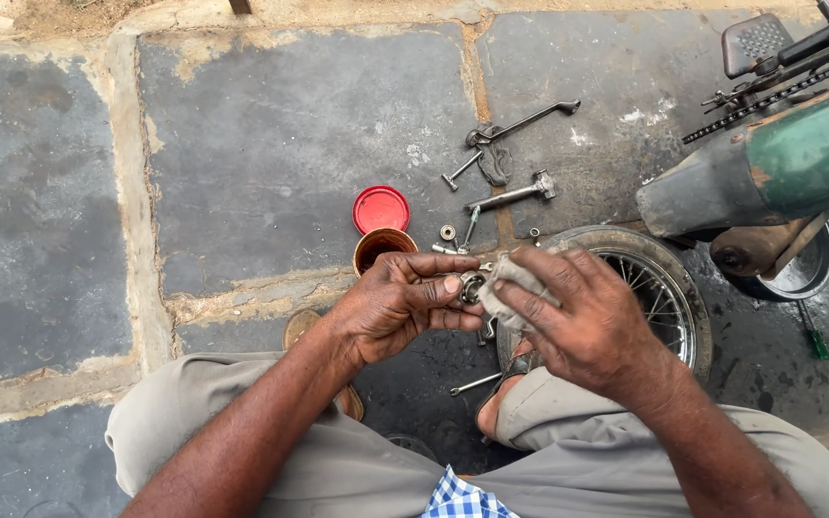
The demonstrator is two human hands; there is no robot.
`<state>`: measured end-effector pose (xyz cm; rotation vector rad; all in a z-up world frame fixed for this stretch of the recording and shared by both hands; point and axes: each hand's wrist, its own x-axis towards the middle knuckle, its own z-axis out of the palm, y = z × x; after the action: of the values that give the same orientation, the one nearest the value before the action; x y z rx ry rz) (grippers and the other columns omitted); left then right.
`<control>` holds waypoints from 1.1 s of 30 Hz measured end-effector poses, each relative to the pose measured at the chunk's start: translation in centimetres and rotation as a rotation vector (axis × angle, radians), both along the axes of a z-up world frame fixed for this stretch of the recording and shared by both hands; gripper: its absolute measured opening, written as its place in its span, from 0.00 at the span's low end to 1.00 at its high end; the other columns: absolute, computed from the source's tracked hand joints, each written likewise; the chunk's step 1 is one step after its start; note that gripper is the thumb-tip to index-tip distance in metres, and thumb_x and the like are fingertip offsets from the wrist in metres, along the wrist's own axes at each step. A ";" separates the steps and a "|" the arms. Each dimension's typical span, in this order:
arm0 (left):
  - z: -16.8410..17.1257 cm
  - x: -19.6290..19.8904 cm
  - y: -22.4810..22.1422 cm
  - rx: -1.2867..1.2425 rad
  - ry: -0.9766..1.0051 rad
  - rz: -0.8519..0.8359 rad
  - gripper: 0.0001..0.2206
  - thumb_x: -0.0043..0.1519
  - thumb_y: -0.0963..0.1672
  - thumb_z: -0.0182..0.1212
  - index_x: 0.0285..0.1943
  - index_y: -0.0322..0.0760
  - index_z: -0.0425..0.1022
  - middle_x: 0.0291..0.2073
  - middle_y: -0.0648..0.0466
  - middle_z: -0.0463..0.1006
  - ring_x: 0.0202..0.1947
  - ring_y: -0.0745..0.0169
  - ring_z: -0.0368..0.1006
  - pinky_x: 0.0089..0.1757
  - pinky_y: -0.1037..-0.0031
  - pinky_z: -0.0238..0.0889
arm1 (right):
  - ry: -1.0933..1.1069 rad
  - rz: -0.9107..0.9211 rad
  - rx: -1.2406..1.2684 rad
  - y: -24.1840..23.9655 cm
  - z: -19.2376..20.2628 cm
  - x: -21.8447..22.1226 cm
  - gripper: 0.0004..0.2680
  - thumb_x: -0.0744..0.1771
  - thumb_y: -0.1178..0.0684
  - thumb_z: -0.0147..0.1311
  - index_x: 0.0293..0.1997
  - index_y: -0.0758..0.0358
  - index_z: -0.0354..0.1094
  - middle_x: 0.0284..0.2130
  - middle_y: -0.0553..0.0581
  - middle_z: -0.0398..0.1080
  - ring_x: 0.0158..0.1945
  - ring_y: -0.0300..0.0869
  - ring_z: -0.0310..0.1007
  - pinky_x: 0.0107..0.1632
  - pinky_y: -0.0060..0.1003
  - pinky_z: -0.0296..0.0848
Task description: Apply grease to a wheel bearing and reinstall it into a motorcycle wheel hub.
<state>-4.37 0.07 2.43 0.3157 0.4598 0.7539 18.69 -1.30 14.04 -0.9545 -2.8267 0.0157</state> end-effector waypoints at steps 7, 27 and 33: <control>-0.4 0.0 0.1 0.038 -0.065 0.004 0.19 0.62 0.38 0.62 0.63 0.21 0.72 0.47 0.39 0.81 0.46 0.52 0.81 0.46 0.66 0.80 | 0.053 -0.043 0.028 0.0 -2.1 -2.1 0.19 0.60 0.50 0.66 0.55 0.60 0.72 0.51 0.66 0.71 0.50 0.53 0.76 0.52 0.51 0.77; 3.6 -7.7 4.5 0.098 -0.186 0.584 0.19 0.62 0.35 0.65 0.63 0.21 0.70 0.57 0.29 0.77 0.50 0.44 0.81 0.49 0.58 0.81 | -0.131 -0.640 -0.786 2.4 -27.5 -5.6 0.19 0.66 0.54 0.57 0.64 0.68 0.63 0.50 0.65 0.71 0.55 0.51 0.72 0.60 0.50 0.73; 3.2 -7.7 6.5 0.071 -0.212 0.659 0.19 0.64 0.35 0.64 0.64 0.21 0.70 0.57 0.28 0.76 0.49 0.44 0.81 0.49 0.58 0.81 | -0.807 -0.774 -0.283 6.9 -24.5 -15.0 0.15 0.68 0.56 0.56 0.62 0.70 0.65 0.51 0.62 0.72 0.54 0.45 0.73 0.61 0.46 0.72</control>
<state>-12.04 6.59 5.65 0.1423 0.3341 1.4336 3.71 5.63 -10.47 -2.5393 -2.8590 -0.0813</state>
